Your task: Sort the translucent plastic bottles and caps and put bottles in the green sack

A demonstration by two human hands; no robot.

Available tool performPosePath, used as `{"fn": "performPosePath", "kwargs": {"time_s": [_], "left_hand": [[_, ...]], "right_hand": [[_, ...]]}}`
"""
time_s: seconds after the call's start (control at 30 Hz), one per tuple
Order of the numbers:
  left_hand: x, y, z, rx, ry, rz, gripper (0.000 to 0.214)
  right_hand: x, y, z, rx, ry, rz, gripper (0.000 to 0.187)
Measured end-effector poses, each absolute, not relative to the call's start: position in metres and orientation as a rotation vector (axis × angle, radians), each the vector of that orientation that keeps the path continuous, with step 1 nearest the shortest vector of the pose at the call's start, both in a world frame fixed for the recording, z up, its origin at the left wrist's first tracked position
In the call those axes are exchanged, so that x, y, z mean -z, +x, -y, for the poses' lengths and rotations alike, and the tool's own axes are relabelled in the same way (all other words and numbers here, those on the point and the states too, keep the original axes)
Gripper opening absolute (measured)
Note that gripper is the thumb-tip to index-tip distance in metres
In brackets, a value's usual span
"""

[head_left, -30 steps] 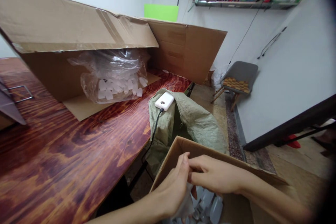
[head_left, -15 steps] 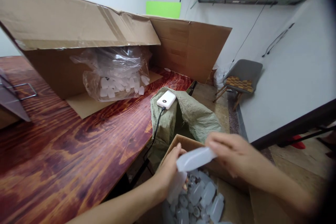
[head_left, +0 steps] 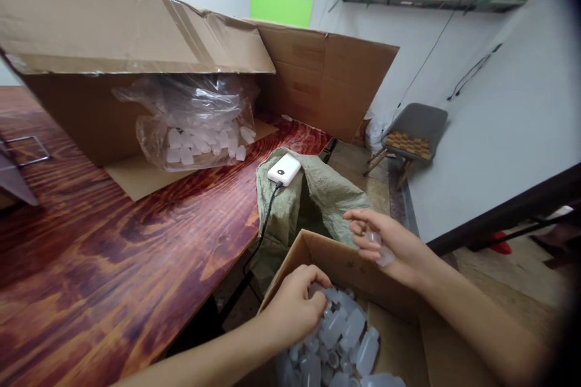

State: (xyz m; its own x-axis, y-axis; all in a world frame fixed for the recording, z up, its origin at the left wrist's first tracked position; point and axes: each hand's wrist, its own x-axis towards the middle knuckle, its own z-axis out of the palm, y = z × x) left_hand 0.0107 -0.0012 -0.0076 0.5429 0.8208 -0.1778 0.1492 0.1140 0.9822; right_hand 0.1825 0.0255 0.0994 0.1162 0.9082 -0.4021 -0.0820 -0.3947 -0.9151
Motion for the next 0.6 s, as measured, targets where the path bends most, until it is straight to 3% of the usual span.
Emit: {"fn": "performPosePath", "kwargs": {"time_s": [0.13,0.27,0.37,0.53,0.6], "left_hand": [[0.01,0.011,0.001,-0.62,1.391,-0.904,0.017],[0.01,0.012,0.001,-0.616,1.355,-0.865,0.013],[0.005,0.013,0.0,-0.613,1.296,-0.809,0.019],[0.0,0.011,-0.001,-0.624,1.18,-0.829,0.027],[0.002,0.01,-0.003,-0.637,1.142,-0.882,0.027]], "right_hand": [[-0.099,0.165,-0.009,-1.842,-1.372,0.558,0.009],[-0.09,0.153,0.0,-2.061,-1.31,0.385,0.017],[-0.083,0.149,0.004,-2.149,-1.288,0.324,0.021],[-0.085,0.15,0.009,-2.138,-1.202,0.301,0.008],[-0.09,0.152,0.009,-2.103,-1.134,0.325,0.013]]}}
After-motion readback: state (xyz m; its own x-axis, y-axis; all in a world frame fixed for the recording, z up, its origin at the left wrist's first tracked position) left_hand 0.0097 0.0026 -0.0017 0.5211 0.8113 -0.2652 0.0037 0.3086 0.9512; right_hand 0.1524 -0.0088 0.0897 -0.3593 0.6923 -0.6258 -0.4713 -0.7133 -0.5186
